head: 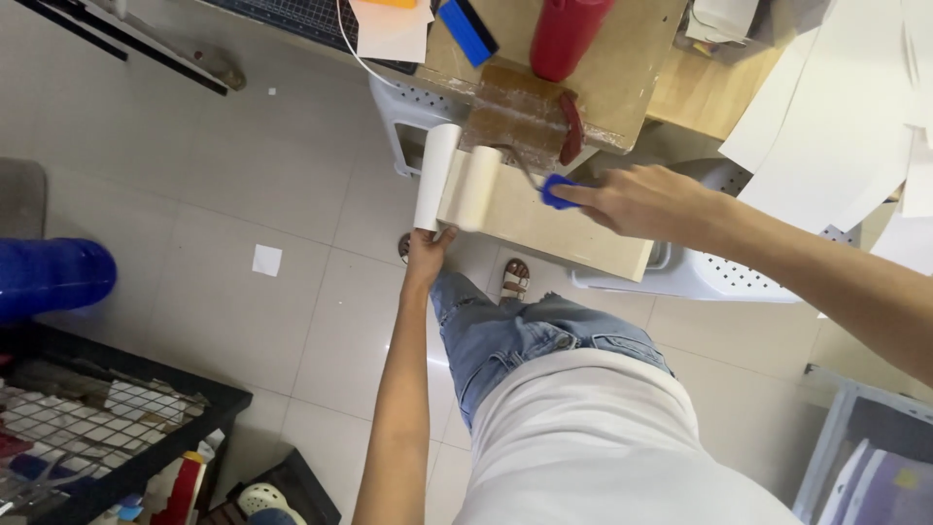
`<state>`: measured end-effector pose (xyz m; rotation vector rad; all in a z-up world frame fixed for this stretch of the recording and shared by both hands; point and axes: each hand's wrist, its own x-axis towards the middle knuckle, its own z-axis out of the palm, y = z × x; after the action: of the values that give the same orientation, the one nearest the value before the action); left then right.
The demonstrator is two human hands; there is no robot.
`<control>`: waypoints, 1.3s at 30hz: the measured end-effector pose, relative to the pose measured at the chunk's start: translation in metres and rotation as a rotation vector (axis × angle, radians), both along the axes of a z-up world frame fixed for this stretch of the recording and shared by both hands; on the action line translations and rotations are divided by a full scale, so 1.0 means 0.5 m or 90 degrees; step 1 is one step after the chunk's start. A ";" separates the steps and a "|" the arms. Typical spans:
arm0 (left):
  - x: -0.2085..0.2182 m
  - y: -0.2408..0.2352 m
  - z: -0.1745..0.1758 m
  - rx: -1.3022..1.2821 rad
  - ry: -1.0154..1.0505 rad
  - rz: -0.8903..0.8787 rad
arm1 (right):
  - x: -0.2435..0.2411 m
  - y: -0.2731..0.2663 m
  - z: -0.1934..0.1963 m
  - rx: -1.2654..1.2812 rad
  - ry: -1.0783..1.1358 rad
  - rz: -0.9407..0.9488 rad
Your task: Assembling and finishing wooden box panels by applying laminate sheets and using a roller and scraper.
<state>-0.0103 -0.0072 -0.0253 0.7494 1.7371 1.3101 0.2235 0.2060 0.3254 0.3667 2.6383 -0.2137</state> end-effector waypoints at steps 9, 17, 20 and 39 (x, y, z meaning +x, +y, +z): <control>0.005 -0.011 0.038 0.006 0.002 -0.004 | -0.038 0.007 -0.023 -0.047 -0.002 -0.015; -0.006 -0.011 0.047 -0.003 0.008 -0.003 | -0.044 -0.004 -0.017 -0.078 -0.030 -0.057; -0.006 -0.012 0.035 0.000 0.007 -0.010 | -0.038 0.003 -0.060 -0.057 0.058 -0.009; -0.005 -0.004 0.106 -0.046 -0.234 0.127 | 0.476 0.124 -0.086 -0.143 -0.180 -0.264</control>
<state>-0.0127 -0.0094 0.0275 0.2749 1.5765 1.4081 0.4616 0.2681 0.2823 0.8009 2.2092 -0.5427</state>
